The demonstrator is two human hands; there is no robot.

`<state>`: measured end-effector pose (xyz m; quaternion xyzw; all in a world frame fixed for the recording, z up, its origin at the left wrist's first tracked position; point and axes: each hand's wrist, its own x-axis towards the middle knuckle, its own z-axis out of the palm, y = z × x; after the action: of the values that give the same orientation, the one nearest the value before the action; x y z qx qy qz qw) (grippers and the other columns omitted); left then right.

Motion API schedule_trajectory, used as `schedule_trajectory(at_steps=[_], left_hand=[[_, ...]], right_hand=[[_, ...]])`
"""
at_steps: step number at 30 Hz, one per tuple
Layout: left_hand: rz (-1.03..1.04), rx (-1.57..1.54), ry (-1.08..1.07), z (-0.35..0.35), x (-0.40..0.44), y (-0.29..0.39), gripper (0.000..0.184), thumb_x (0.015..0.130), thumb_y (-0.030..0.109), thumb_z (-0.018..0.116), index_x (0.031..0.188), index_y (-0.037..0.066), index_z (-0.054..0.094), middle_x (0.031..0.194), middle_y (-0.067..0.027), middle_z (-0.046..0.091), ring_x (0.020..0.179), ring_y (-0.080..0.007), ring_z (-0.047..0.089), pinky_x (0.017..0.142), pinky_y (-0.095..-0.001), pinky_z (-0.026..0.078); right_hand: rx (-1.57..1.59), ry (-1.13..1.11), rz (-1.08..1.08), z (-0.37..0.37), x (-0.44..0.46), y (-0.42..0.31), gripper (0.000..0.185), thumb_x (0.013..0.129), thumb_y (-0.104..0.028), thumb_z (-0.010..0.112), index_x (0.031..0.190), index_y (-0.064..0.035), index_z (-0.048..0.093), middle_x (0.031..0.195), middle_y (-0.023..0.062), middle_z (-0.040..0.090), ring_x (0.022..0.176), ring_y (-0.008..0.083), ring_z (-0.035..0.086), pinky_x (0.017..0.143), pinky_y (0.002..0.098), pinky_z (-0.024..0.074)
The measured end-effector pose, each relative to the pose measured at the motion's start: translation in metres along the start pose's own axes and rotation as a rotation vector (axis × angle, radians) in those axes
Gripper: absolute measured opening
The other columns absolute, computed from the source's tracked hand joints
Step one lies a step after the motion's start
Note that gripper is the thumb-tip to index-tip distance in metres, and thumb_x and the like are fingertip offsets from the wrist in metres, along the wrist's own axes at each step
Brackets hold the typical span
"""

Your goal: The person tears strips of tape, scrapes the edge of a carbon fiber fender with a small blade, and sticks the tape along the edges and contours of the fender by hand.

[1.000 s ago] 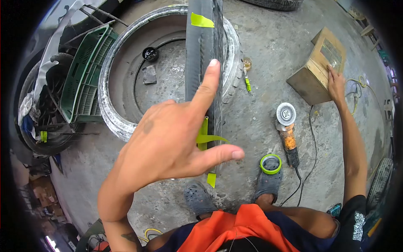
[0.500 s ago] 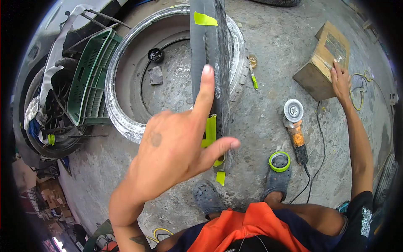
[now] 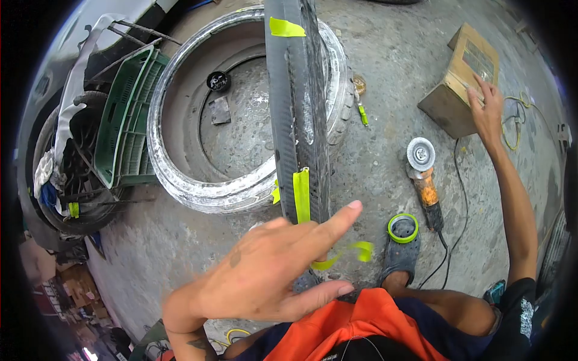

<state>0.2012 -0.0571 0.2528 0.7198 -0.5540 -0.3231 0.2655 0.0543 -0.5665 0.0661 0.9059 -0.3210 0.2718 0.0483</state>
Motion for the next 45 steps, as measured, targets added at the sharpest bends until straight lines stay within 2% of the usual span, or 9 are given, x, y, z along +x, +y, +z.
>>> schedule_trajectory(at_steps=[2,4,9,12,17,21,28,40,45], left_hand=[[-0.008,-0.116,-0.026,0.003,-0.005,-0.003,0.098,0.082,0.026,0.087,0.160,0.001,0.033,0.087,-0.0076,0.067,0.063,-0.0172,0.059,0.067,-0.0295,0.049],[-0.156,-0.597,0.074,0.009,-0.009,-0.007,0.094,0.082,0.012,0.082,0.160,-0.002,0.031,0.105,-0.0100,0.066,0.071,-0.0139,0.061,0.072,-0.0279,0.051],[-0.113,-1.065,0.210,0.019,-0.010,-0.021,0.089,0.086,-0.007,0.072,0.161,-0.003,0.025,0.127,-0.0131,0.058,0.085,-0.0105,0.061,0.087,-0.0277,0.050],[-0.084,-1.193,0.201,0.022,-0.013,-0.026,0.090,0.084,-0.008,0.072,0.161,-0.005,0.025,0.135,-0.0144,0.055,0.091,-0.0120,0.063,0.090,-0.0288,0.050],[-0.101,-1.084,0.167,0.023,-0.017,-0.017,0.088,0.084,-0.008,0.073,0.160,-0.004,0.028,0.136,-0.0135,0.055,0.093,-0.0126,0.064,0.093,-0.0308,0.050],[-0.095,-0.931,0.106,0.022,-0.021,-0.016,0.086,0.083,-0.004,0.075,0.158,-0.001,0.035,0.134,-0.0141,0.057,0.093,-0.0140,0.064,0.097,-0.0335,0.049],[-0.009,-0.792,0.067,0.025,-0.018,-0.018,0.083,0.081,0.001,0.076,0.155,0.001,0.041,0.130,-0.0148,0.060,0.091,-0.0164,0.066,0.098,-0.0346,0.049],[-0.107,-0.992,-0.014,0.023,-0.028,-0.021,0.083,0.077,0.001,0.081,0.152,-0.004,0.044,0.153,-0.0186,0.041,0.110,-0.0219,0.067,0.102,-0.0361,0.050],[-0.163,-1.094,0.111,0.021,-0.026,-0.021,0.075,0.076,0.006,0.081,0.144,-0.007,0.052,0.159,-0.0252,0.037,0.105,-0.0208,0.070,0.088,-0.0292,0.055]], right_hand=[[0.560,-0.179,-0.100,-0.044,-0.010,-0.071,0.045,0.095,-0.030,0.072,0.135,-0.0104,0.066,0.117,0.0106,0.065,0.113,0.0254,0.061,0.099,0.0370,0.0465],[0.899,-0.476,-0.101,-0.092,-0.027,-0.135,0.051,0.091,-0.029,0.076,0.136,-0.0064,0.065,0.117,0.0100,0.065,0.111,0.0210,0.061,0.099,0.0363,0.0480],[1.185,-0.694,-0.597,-0.149,-0.045,-0.212,0.073,0.079,-0.031,0.089,0.141,-0.0065,0.060,0.119,0.0111,0.068,0.108,0.0224,0.064,0.097,0.0355,0.0501],[1.369,-0.665,-0.572,-0.149,-0.057,-0.232,0.083,0.076,-0.031,0.092,0.146,-0.0062,0.055,0.120,0.0098,0.068,0.106,0.0220,0.066,0.096,0.0353,0.0512],[1.723,-1.073,0.098,-0.153,-0.056,-0.255,0.068,0.086,-0.022,0.087,0.141,-0.0024,0.054,0.115,0.0070,0.069,0.106,0.0135,0.065,0.094,0.0315,0.0534],[1.809,-1.079,0.184,-0.150,-0.054,-0.259,0.052,0.092,-0.008,0.078,0.137,-0.0016,0.053,0.110,0.0061,0.069,0.101,0.0103,0.066,0.093,0.0272,0.0545],[1.695,-1.193,0.222,-0.155,-0.052,-0.256,0.033,0.097,-0.013,0.074,0.125,-0.0010,0.063,0.106,0.0033,0.069,0.098,0.0074,0.065,0.088,0.0247,0.0542],[1.498,-0.777,0.013,-0.154,-0.059,-0.246,0.020,0.106,-0.022,0.061,0.113,-0.0037,0.064,0.100,-0.0023,0.063,0.089,0.0050,0.054,0.080,0.0227,0.0462],[1.507,-0.577,-0.114,-0.155,-0.049,-0.245,0.023,0.109,-0.024,0.053,0.114,-0.0023,0.059,0.104,0.0048,0.060,0.096,0.0134,0.058,0.087,0.0290,0.0476]])
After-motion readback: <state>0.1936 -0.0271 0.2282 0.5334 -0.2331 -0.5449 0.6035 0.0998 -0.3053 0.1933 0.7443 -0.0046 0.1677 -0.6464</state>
